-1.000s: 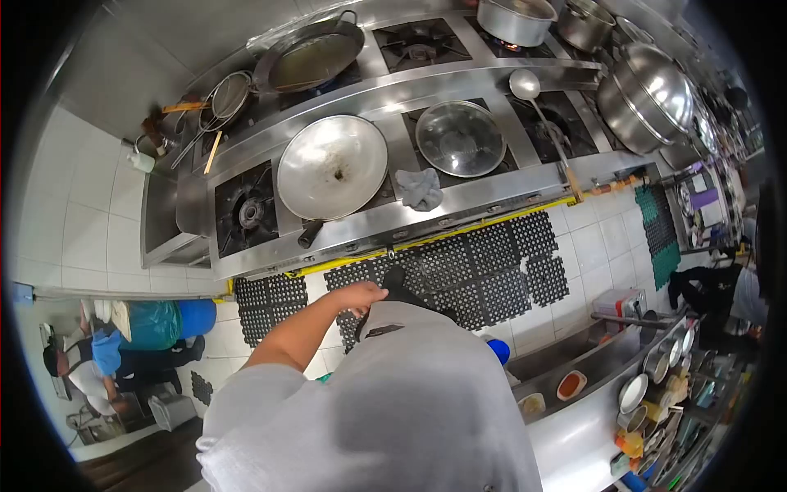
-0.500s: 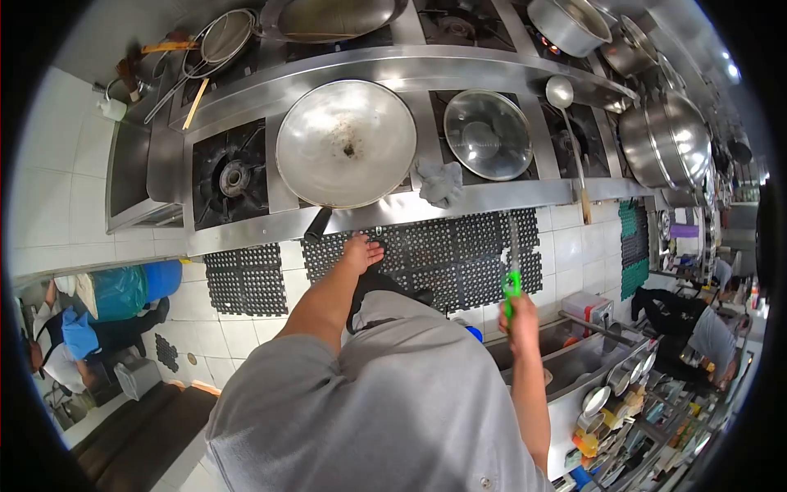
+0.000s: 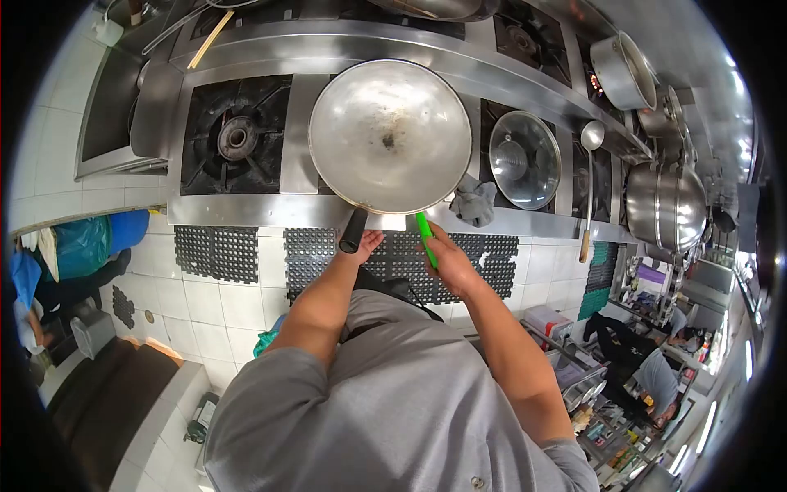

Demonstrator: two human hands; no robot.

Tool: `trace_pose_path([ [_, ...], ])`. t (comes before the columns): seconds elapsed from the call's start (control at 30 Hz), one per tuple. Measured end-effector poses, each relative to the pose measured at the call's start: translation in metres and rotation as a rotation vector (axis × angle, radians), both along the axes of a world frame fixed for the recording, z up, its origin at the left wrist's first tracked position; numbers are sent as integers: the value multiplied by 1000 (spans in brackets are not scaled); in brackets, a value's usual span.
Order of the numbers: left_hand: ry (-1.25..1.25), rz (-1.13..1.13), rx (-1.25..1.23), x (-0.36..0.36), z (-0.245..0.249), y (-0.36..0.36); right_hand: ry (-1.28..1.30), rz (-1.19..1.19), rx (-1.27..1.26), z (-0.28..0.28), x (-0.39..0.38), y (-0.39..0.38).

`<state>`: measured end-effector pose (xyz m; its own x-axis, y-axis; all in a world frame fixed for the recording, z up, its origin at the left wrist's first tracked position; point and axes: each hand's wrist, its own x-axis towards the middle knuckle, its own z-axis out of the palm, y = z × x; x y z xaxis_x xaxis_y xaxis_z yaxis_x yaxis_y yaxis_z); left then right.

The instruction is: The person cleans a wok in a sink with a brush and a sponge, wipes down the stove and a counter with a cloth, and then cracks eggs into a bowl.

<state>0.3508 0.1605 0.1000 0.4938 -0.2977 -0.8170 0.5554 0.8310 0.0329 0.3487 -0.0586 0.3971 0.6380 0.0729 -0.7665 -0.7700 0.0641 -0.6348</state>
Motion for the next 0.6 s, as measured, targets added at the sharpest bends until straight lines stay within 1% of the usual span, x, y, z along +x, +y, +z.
trace_pose_path([
  [0.03, -18, 18, -32, 6, 8, -4, -16, 59, -85, 4, 8, 8],
  [0.07, 56, 64, 18, 14, 15, -10, -33, 117, -169, 8, 15, 17],
  [0.1, 31, 73, -21, 13, 11, -10, -49, 177, -250, 10, 21, 24],
  [0.17, -23, 94, -92, 11, -11, -8, -298, 364, -561, -17, 27, 22],
  [0.2, -33, 112, -62, 13, -15, -12, -327, 388, -653, -16, 33, 27],
  [0.23, -46, 84, -51, 15, -6, -13, -356, 412, -743, -15, 38, 32],
  [0.3, -73, 24, -21, 17, 10, -6, -308, 430, -783, -8, 46, 39],
  [0.33, -25, 3, -69, 14, -3, -3, -284, 440, -802, -6, 49, 42],
  [0.37, -79, 34, -101, 12, -16, -5, -257, 420, -824, -7, 49, 46],
  [0.4, -13, 68, -132, 15, -13, -7, -230, 400, -849, -7, 49, 50],
  [0.43, 51, 102, -165, 15, -28, -8, -205, 380, -876, -4, 51, 55],
  [0.47, -142, -21, -9, 11, -44, -10, -194, 373, -892, 2, 51, 60],
  [0.5, -315, -127, 170, 12, -44, -10, -224, 340, -858, -1, 49, 62],
  [0.57, -592, -350, 701, 10, -42, -18, -284, 274, -796, -15, 44, 60],
  [0.6, -605, -306, 645, 11, -42, -19, -297, 241, -776, -20, 43, 59],
])
